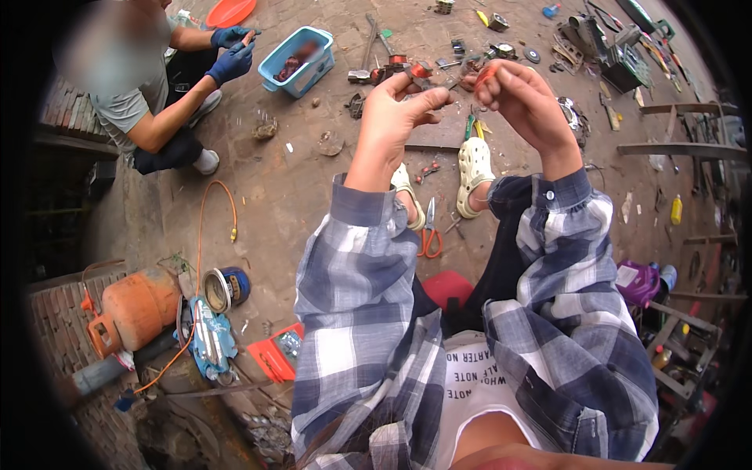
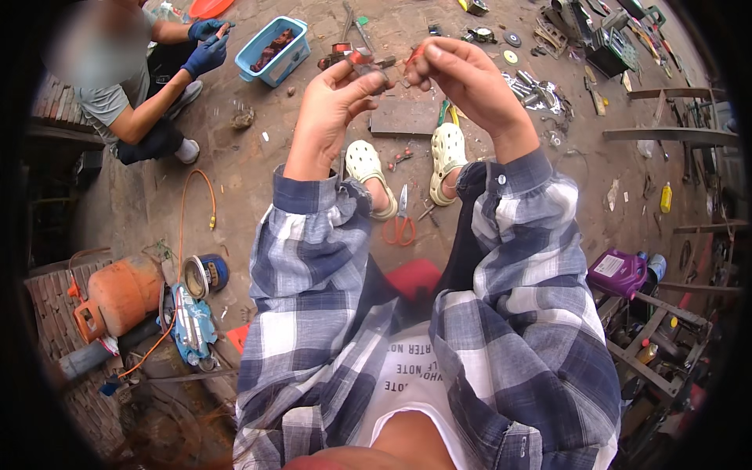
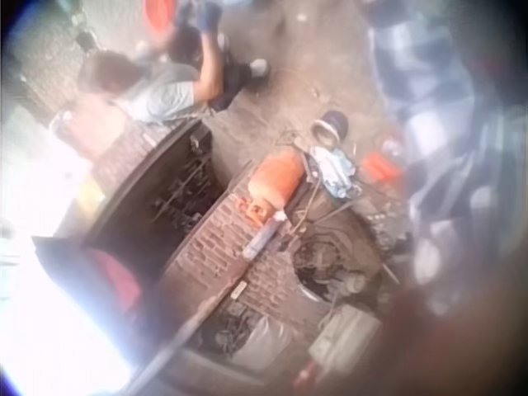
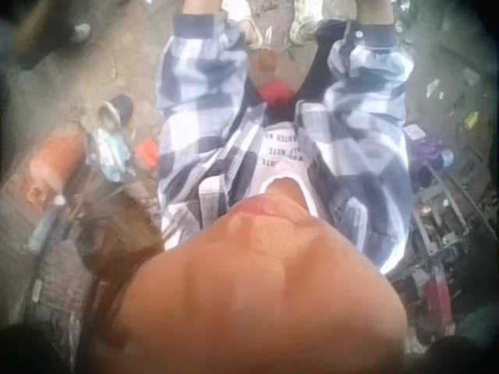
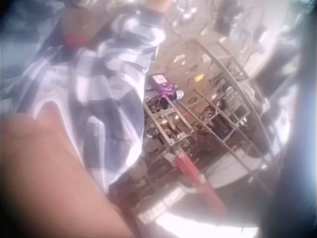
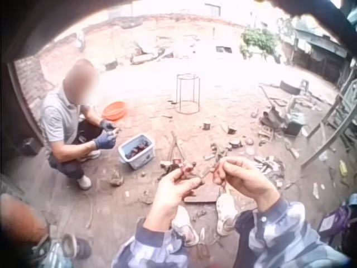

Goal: The person sits on the ground and assembles small red and black mechanical components by hand, repeatedly picking up pieces, fitting them together, and adjusting the assembly. Tools and parts are scattered on the floor around them.

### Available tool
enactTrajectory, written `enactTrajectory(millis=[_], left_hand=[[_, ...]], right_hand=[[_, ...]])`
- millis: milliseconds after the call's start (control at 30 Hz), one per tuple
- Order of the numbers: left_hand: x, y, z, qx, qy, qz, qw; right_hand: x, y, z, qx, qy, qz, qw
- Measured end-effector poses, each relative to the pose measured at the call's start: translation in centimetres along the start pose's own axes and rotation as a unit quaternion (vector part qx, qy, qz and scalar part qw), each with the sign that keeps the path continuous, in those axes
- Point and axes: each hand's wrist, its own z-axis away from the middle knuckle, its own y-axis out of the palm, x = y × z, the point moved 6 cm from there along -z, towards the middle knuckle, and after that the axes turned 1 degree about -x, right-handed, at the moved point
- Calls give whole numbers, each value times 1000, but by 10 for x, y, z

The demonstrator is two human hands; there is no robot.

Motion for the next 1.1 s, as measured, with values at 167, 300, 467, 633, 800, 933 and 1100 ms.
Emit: enactTrajectory(millis=[167, 300, 467, 633, 800, 933, 1100], left_hand=[[-5, 8, 5, -22, 27, -164, 986], [-4, 4, 0, -26, 124, -360, 924], [-16, 19, 9, -80, 198, -412, 886], [-19, -4, 6, -135, 212, -337, 908], [-18, -2, 7, -133, 209, -382, 890], [-15, 13, 10, -109, 246, -477, 837], [-20, 22, 10, -58, 229, -403, 884]], right_hand=[[13, 6, -3, -166, -122, -7, 978], [14, 15, -17, -229, -94, 290, 924], [8, 15, -7, -197, -92, 763, 608], [-2, 15, -8, -151, 35, 670, 726], [-9, 34, -9, -107, 88, 326, 935], [13, 25, -12, -198, -50, 233, 951], [2, -1, -5, -302, 8, 332, 894]])
